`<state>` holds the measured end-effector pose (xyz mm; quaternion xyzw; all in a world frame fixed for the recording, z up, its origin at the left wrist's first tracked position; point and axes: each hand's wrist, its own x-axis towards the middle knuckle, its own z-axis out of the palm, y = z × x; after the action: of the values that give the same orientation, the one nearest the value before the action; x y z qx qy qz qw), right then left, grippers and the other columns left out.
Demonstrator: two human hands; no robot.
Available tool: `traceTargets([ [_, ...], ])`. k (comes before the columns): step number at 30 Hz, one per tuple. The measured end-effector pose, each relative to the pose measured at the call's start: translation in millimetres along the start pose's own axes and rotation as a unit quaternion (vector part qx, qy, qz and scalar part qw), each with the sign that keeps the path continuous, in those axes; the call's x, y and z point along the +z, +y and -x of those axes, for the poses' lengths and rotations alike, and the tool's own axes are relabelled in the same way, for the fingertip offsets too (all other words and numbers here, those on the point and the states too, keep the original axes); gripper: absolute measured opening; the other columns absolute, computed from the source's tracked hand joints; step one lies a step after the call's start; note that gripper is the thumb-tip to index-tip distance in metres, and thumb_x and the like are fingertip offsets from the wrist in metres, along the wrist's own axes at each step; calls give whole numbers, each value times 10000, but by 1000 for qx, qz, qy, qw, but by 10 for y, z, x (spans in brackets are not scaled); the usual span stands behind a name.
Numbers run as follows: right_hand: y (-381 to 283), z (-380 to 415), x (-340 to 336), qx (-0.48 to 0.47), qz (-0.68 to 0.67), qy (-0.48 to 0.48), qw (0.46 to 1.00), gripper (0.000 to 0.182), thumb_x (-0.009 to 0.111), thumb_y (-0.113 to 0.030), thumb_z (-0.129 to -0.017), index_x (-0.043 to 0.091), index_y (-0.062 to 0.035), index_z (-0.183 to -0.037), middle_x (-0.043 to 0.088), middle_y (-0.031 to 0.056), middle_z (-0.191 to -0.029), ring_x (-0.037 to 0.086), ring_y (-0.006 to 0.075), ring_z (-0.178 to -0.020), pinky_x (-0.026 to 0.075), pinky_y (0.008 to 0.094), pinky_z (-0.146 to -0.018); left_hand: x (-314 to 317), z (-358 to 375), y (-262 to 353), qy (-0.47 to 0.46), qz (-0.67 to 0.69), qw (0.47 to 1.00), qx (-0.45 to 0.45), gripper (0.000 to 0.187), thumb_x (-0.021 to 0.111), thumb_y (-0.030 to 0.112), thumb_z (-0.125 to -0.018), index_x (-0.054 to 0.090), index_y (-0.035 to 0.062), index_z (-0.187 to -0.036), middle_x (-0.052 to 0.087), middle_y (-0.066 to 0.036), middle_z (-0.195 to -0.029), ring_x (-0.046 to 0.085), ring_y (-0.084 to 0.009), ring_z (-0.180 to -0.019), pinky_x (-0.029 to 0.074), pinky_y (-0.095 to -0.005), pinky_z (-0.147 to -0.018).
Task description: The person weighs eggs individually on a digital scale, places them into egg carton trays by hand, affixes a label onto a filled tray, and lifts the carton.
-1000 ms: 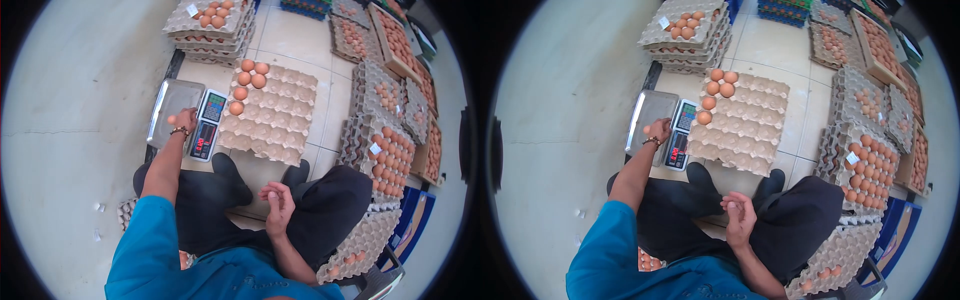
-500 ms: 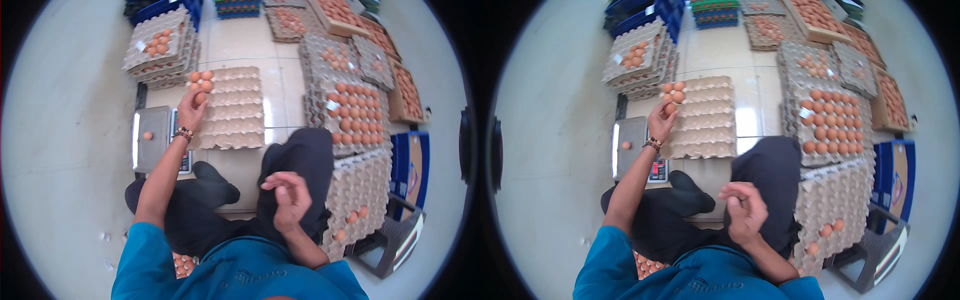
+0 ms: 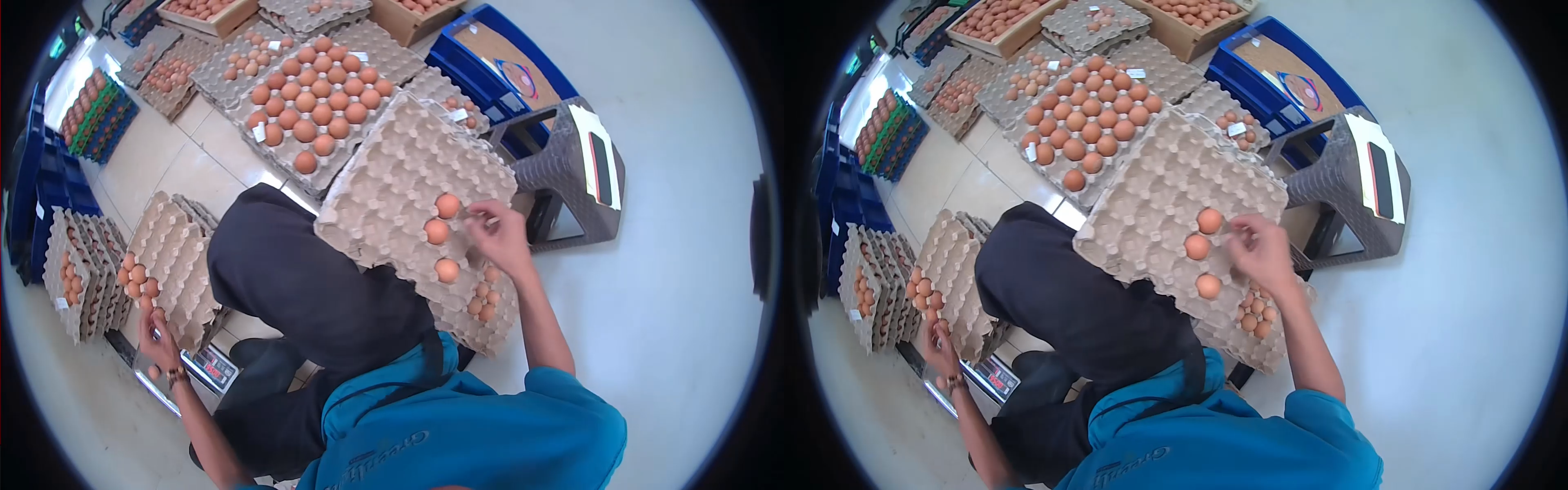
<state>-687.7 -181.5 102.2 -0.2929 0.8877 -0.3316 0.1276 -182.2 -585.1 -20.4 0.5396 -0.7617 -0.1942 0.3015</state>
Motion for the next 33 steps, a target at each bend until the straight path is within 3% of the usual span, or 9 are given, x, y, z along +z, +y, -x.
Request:
traceTargets([
  [12, 135, -647, -21, -12, 134, -222, 966, 378, 712, -254, -707, 677, -1, -985, 614, 69, -699, 606, 198, -594, 460, 352, -544, -467, 834, 163, 16, -39, 999, -24, 250, 553, 51, -945, 619, 13, -1183, 553, -84, -1076, 619, -160, -867, 519, -279, -758],
  [14, 254, -595, -132, 80, -167, -189, 964, 360, 708, -250, -705, 675, 6, -955, 609, 44, -697, 601, 182, -594, 461, 315, -537, -486, 861, 209, 25, -22, 999, -34, 245, 552, 46, -945, 618, 11, -1178, 533, -73, -1065, 613, -150, -856, 515, -270, -751],
  [17, -47, -438, -188, 151, -493, -161, 841, 329, 702, -238, -713, 669, 8, -929, 604, 15, -704, 600, 175, -605, 473, 266, -547, -468, 861, 361, 50, -17, 999, -13, 263, 554, 36, -937, 616, 1, -1190, 666, -89, -976, 636, -154, -807, 523, -294, -757],
  [19, -90, -323, -160, 162, -497, -169, 836, 335, 708, -242, -710, 673, 6, -933, 619, 26, -714, 620, 195, -633, 495, 272, -575, -467, 861, 357, 39, -21, 999, -18, 262, 558, 27, -936, 615, 0, -1190, 662, -86, -989, 635, -151, -809, 526, -295, -763],
  [22, -13, -201, -23, 103, -176, -185, 961, 388, 736, -276, -682, 694, -3, -955, 666, 90, -743, 671, 250, -707, 536, 332, -644, -394, 850, 359, 25, 0, 999, -40, 262, 565, 19, -934, 614, 0, -1191, 656, -85, -1024, 634, -147, -812, 526, -293, -762],
  [25, -342, -73, 138, 14, 157, -159, 975, 503, 811, -350, -614, 723, -22, -986, 686, 194, -798, 691, 298, -770, 534, 375, -718, -307, 817, 492, 29, 36, 998, -34, 267, 576, 14, -932, 613, 0, -1196, 651, -82, -1053, 629, -131, -816, 523, -276, -754],
  [28, -385, -88, 191, 26, 172, -151, 973, 460, 814, -322, -649, 723, -9, -973, 695, 137, -778, 686, 256, -730, 530, 349, -701, -229, 793, 689, 25, 63, 998, -7, 271, 580, 17, -933, 611, 4, -1202, 654, -73, -1039, 627, -120, -816, 518, -265, -739],
  [31, -79, -180, 56, -24, -31, -156, 987, 392, 801, -285, -681, 716, 17, -917, 671, 81, -688, 651, 165, -611, 512, 297, -571, -187, 760, 1070, 35, 126, 991, -24, 285, 578, 14, -934, 603, 11, -1218, 656, -69, -1016, 625, -111, -820, 514, -259, -729],
  [33, -190, -157, -121, 70, -211, -200, 954, 375, 799, -267, -710, 705, 41, -902, 633, 48, -656, 581, 104, -541, 446, 245, -489, -213, 746, 1583, 21, 212, 971, -105, 312, 561, -3, -934, 588, 22, -1244, 659, -82, -1010, 624, -98, -840, 511, -255, -739],
])
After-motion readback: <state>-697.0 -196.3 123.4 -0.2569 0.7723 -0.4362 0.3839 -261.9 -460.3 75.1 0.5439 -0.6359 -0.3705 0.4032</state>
